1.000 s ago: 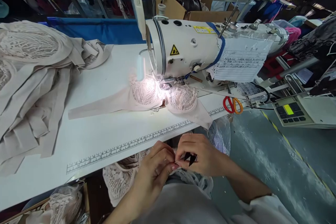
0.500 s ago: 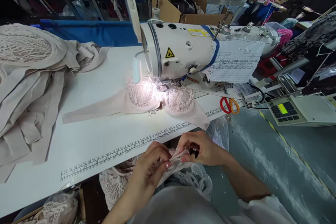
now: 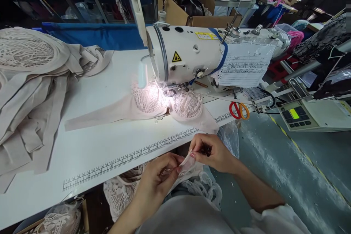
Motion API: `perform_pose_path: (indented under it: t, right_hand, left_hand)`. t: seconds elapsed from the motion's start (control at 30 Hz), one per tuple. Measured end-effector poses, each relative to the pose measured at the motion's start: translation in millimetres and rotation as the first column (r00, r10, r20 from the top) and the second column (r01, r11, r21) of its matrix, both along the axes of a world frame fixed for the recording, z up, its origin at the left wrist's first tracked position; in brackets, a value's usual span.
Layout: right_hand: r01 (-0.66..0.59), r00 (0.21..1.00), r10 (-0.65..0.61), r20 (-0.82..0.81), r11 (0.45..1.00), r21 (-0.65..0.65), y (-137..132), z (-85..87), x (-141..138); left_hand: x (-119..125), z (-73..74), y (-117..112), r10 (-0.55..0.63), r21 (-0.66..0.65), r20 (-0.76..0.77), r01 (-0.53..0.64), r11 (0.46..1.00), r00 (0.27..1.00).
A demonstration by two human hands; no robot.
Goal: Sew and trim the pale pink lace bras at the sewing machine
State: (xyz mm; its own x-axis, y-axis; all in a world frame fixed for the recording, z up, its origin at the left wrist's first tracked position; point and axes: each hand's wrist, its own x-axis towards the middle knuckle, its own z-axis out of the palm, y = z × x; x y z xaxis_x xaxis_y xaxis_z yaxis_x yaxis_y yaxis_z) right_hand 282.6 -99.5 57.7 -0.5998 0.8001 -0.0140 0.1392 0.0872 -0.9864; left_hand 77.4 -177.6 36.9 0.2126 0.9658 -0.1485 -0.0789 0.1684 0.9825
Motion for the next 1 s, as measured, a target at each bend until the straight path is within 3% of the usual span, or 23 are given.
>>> perform_pose_path:
  t: [0.23, 0.4, 0.53, 0.63, 0.8, 1.0]
  right_hand:
    - [0.015, 0.997, -0.018, 0.078, 0.999, 0.048, -9.4, 4.3, -2.5]
    - [-0.021, 0.986, 0.009, 0.164, 0.997, 0.072, -13.1, 4.0, -2.9]
    - [0.028, 0.993, -0.046, 0.113, 0.988, 0.149, -6.7, 2.8, 0.5]
    - [0.042, 0.986, -0.061, 0.158, 0.992, 0.120, 0.0, 3.8, 4.5]
    - [-0.182, 0.952, 0.161, 0.258, 0.982, 0.058, 7.9, 8.2, 7.0]
    - [-0.184, 0.971, 0.195, 0.141, 0.979, -0.091, 6.6, 8.8, 0.3]
  left_hand:
    - [10.5, 10.6, 8.8, 0.072, -0.027, -0.075, -0.074, 0.997, 0.995]
    - [17.0, 3.8, 12.8, 0.146, 0.021, -0.237, -0.146, 0.989, 0.961]
    - [18.2, -4.3, 13.1, 0.178, -0.022, -0.175, -0.185, 0.983, 0.968]
    - [17.2, -5.2, 15.3, 0.164, -0.119, -0.073, -0.172, 0.978, 0.984]
    - [16.5, -2.6, 18.5, 0.168, -0.208, 0.005, -0.163, 0.964, 0.986]
    - [17.3, -1.2, 18.5, 0.166, -0.253, 0.028, -0.154, 0.955, 0.986]
